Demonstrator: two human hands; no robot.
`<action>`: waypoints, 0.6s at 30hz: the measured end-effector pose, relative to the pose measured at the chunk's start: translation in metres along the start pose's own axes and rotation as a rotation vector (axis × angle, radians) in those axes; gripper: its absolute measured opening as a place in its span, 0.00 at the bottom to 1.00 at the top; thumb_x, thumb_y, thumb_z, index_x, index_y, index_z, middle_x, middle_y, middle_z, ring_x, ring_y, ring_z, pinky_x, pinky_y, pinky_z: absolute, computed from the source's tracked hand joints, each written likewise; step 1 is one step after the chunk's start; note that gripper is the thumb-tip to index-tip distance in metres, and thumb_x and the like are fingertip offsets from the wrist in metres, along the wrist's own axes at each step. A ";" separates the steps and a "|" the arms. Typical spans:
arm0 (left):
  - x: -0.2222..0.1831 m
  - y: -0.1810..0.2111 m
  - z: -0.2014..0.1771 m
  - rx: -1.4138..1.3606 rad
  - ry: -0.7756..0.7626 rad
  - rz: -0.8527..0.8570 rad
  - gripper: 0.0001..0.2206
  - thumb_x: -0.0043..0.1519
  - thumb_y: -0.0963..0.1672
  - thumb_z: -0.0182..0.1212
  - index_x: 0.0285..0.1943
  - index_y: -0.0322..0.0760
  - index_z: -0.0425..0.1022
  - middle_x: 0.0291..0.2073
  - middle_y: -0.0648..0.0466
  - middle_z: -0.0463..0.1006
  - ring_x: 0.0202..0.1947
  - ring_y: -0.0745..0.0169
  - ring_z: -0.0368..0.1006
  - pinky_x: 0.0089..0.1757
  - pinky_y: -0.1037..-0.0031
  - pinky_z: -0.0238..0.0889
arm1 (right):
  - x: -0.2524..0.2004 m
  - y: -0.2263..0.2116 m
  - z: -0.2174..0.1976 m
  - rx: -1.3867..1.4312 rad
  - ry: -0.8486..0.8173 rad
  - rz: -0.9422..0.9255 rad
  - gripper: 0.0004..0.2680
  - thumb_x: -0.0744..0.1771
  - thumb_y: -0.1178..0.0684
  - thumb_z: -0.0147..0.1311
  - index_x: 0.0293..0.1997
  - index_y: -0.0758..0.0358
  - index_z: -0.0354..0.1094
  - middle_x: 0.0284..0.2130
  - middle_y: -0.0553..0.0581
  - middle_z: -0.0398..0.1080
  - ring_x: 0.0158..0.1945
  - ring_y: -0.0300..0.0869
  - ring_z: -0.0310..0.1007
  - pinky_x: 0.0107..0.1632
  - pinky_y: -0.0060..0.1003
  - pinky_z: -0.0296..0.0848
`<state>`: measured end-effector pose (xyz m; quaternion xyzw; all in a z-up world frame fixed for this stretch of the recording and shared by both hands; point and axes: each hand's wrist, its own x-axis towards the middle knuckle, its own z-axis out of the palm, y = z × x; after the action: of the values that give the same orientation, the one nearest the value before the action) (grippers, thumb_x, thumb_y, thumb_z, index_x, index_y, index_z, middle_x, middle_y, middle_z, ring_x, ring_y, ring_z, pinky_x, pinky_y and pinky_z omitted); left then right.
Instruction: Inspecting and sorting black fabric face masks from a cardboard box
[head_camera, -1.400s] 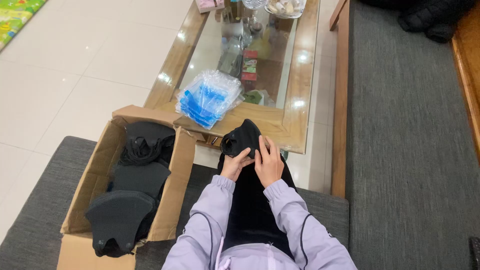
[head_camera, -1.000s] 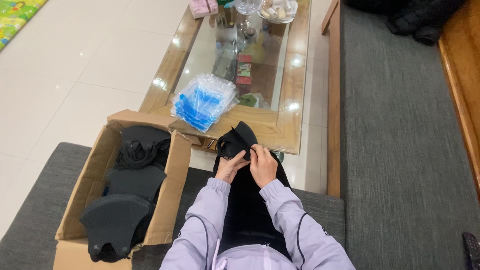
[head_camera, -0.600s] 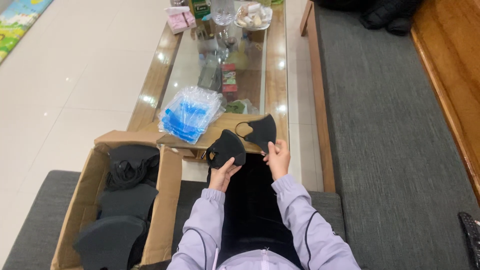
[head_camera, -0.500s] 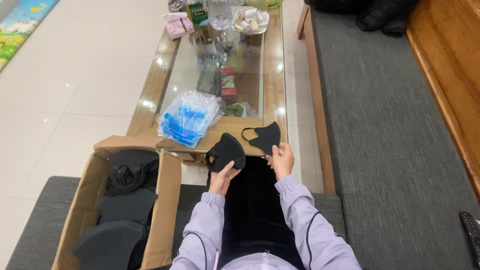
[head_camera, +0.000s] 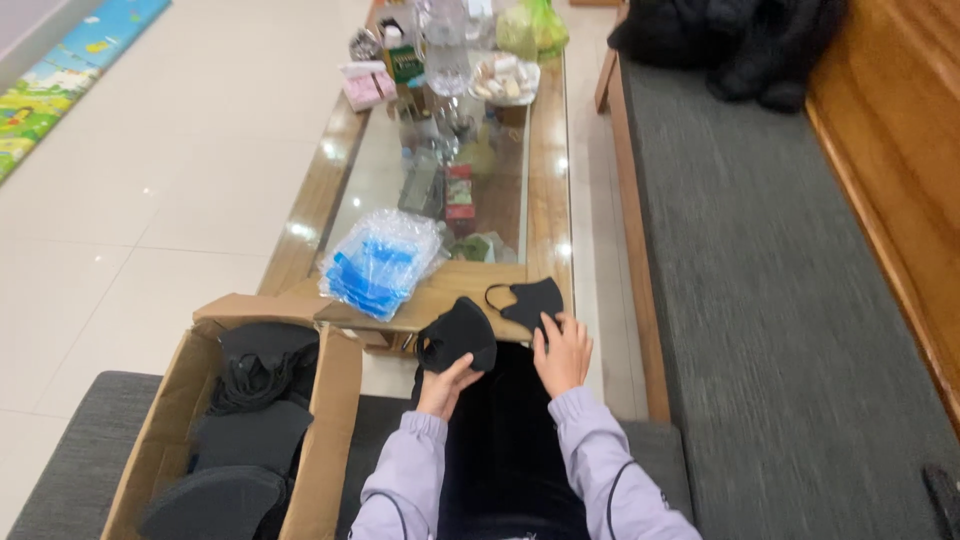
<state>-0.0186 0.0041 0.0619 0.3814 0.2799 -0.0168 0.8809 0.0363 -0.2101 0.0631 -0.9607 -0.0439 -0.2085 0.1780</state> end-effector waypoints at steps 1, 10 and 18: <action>0.004 -0.003 -0.004 -0.012 -0.004 0.015 0.37 0.51 0.35 0.78 0.71 0.33 0.65 0.54 0.40 0.79 0.39 0.34 0.82 0.50 0.39 0.76 | -0.001 0.002 0.004 0.001 0.010 -0.017 0.11 0.69 0.44 0.52 0.55 0.47 0.75 0.50 0.52 0.68 0.54 0.50 0.66 0.50 0.47 0.71; -0.004 0.003 0.004 0.039 -0.021 -0.024 0.32 0.50 0.34 0.70 0.68 0.29 0.70 0.58 0.37 0.79 0.55 0.41 0.76 0.49 0.54 0.75 | 0.002 0.002 0.006 0.035 0.090 -0.063 0.12 0.68 0.48 0.54 0.54 0.54 0.78 0.45 0.56 0.74 0.52 0.52 0.70 0.47 0.50 0.69; -0.001 0.000 0.005 -0.073 0.077 -0.083 0.35 0.49 0.30 0.68 0.69 0.30 0.66 0.61 0.35 0.76 0.53 0.36 0.76 0.47 0.50 0.75 | 0.002 0.004 0.010 0.053 0.040 -0.012 0.12 0.67 0.48 0.53 0.54 0.52 0.77 0.45 0.54 0.73 0.52 0.51 0.69 0.49 0.49 0.69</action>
<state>-0.0173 0.0002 0.0649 0.3376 0.3295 -0.0285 0.8813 0.0425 -0.2101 0.0547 -0.9510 -0.0515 -0.2276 0.2030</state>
